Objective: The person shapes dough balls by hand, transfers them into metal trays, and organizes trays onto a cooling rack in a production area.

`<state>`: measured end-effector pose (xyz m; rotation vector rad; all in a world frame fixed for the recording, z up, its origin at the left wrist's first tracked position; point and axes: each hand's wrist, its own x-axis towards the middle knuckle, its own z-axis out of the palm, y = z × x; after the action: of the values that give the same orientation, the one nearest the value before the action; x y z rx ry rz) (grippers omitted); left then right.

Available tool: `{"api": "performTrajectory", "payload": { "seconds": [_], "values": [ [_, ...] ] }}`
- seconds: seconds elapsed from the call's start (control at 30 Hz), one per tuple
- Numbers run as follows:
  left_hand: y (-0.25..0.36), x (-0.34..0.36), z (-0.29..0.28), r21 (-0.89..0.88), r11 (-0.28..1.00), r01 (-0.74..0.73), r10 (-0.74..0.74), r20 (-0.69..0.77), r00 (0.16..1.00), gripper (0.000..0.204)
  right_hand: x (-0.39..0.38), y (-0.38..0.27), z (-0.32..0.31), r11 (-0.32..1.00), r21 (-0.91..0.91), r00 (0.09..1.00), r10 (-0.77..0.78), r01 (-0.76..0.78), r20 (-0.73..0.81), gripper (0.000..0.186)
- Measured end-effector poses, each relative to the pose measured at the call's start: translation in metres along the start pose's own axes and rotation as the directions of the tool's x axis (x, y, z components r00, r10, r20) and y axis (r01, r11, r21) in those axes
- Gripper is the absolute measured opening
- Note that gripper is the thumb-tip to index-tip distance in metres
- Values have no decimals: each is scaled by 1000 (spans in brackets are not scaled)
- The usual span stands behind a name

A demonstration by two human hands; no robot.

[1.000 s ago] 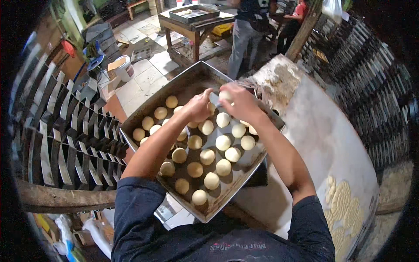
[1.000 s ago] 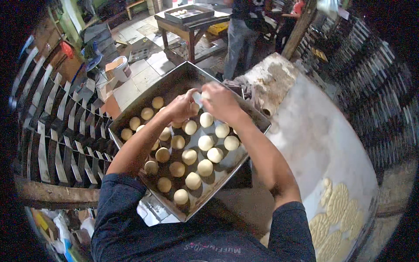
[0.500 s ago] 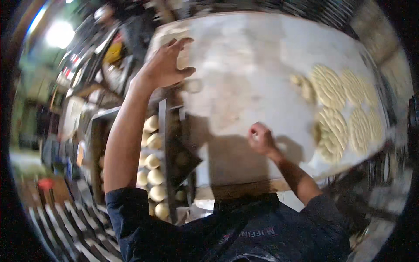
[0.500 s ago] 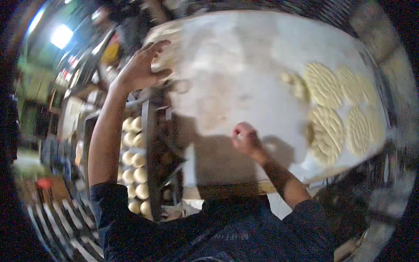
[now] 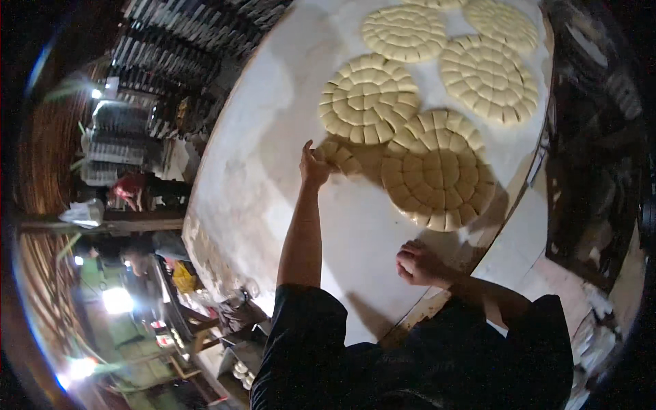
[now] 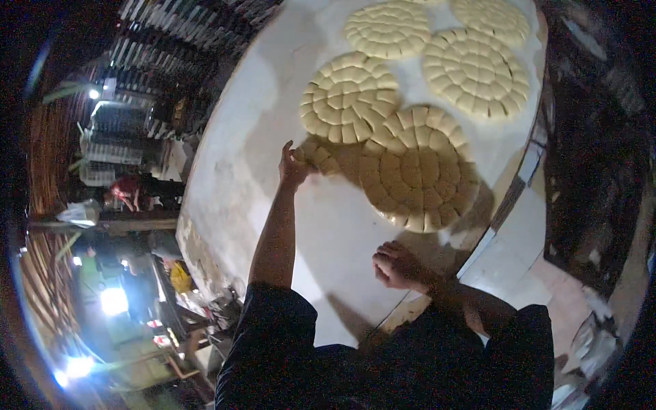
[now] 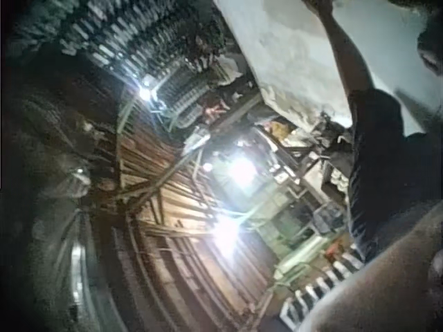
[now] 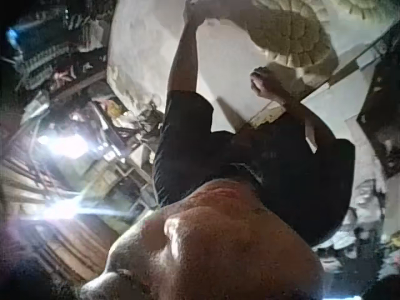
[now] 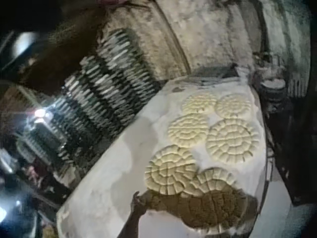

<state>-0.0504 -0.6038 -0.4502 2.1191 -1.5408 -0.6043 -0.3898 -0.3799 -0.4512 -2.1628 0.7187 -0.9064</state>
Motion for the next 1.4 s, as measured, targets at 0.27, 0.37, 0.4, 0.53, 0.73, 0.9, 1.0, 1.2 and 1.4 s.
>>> {"api": "performTrajectory", "payload": {
  "seconds": [0.27, 0.37, 0.4, 0.53, 0.73, 0.9, 1.0, 1.2, 1.4],
  "values": [
    [-50, -154, -4, -550, 784, 289, -312, 54, 949, 53, 17, 2, 18, 992, -126, 993, 2, -16, -114, 13],
    [-79, -269, 5, -597, 776, 206, -380, -181, 907, 42, 28, -2, 30, 992, -123, 992, 17, -32, -122, 12],
    [-105, -317, 8, -677, 728, 104, -366, -256, 895, 43, 36, -14, 37, 996, -79, 995, 41, -48, -86, 11],
    [-92, -434, 46, -1000, -11, -26, -272, -22, 962, 36, 23, -27, 56, 981, -16, 969, 186, -192, -164, 29],
    [-87, -525, 72, -818, 517, -252, -308, -453, 837, 37, -66, -142, 167, 892, 413, 979, 127, -184, 161, 44],
    [-78, -578, 0, -635, 763, 125, -358, -253, 899, 30, -85, -118, 162, 903, 376, 965, 128, -208, 227, 32],
    [-81, -603, -20, -741, 663, 103, -362, -198, 911, 24, -69, -104, 124, 858, 448, 968, 204, -250, 149, 24],
    [-88, -593, 13, 210, 978, -15, 74, -276, 958, 43, -51, -7, -1, 986, -161, 973, -6, 44, 229, 20],
    [-68, -491, -34, 131, 959, 251, -142, -543, 828, 42, 49, -11, 19, 885, -294, 891, -234, 360, 389, 19]
  ]
}}
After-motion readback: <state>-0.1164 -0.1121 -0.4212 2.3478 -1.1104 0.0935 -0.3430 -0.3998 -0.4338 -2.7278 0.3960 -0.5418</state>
